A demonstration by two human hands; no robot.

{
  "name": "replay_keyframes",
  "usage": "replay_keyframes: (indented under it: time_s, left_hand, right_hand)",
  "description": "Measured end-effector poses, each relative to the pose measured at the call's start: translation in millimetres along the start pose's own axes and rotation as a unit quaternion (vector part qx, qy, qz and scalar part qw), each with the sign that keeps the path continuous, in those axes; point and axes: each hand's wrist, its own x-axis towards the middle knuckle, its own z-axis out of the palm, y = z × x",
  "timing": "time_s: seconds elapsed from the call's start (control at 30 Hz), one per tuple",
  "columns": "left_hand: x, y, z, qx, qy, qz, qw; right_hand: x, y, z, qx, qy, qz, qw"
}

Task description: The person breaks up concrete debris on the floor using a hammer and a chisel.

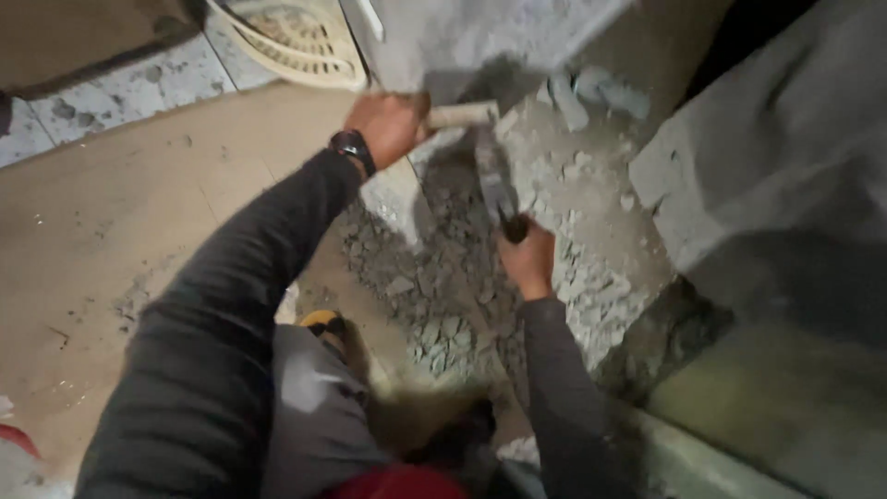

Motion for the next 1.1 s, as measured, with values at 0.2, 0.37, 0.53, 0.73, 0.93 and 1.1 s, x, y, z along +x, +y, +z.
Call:
replay_keyframes:
  time_s: [0.2, 0.37, 0.53, 0.73, 0.93, 1.1]
  left_hand:
    - [6, -7, 2, -0.170, -0.041, -0.065, 0.983]
    - [2, -8, 30, -0.074, 0.023, -0.020, 0.997]
    - [3, -10, 31, -0.101, -0.004, 0.001, 0.995]
    - [-8, -17, 72, -0.101, 0.194, 0.117, 0.969]
    - [1, -13, 47, -0.072, -0.021, -0.003, 0.997]
    - [11, -16, 78, -0.008, -0.036, -0.040, 0.999]
  right_hand:
    - [-10, -44, -3, -0.029, -0.042, 0.114, 0.992]
    - [-23, -34, -22, 0.072, -0.083, -0.070, 0.991]
    - [-6, 10, -1, 0.008, 0.019, -0.033, 0.999]
    - [-46, 18, 4, -0.259, 0.052, -0.144, 0.954]
    - [-23, 68, 16, -0.180, 0.054, -0.138, 0.972]
    - [0, -19, -1, -0.072, -0.029, 0.140, 0.987]
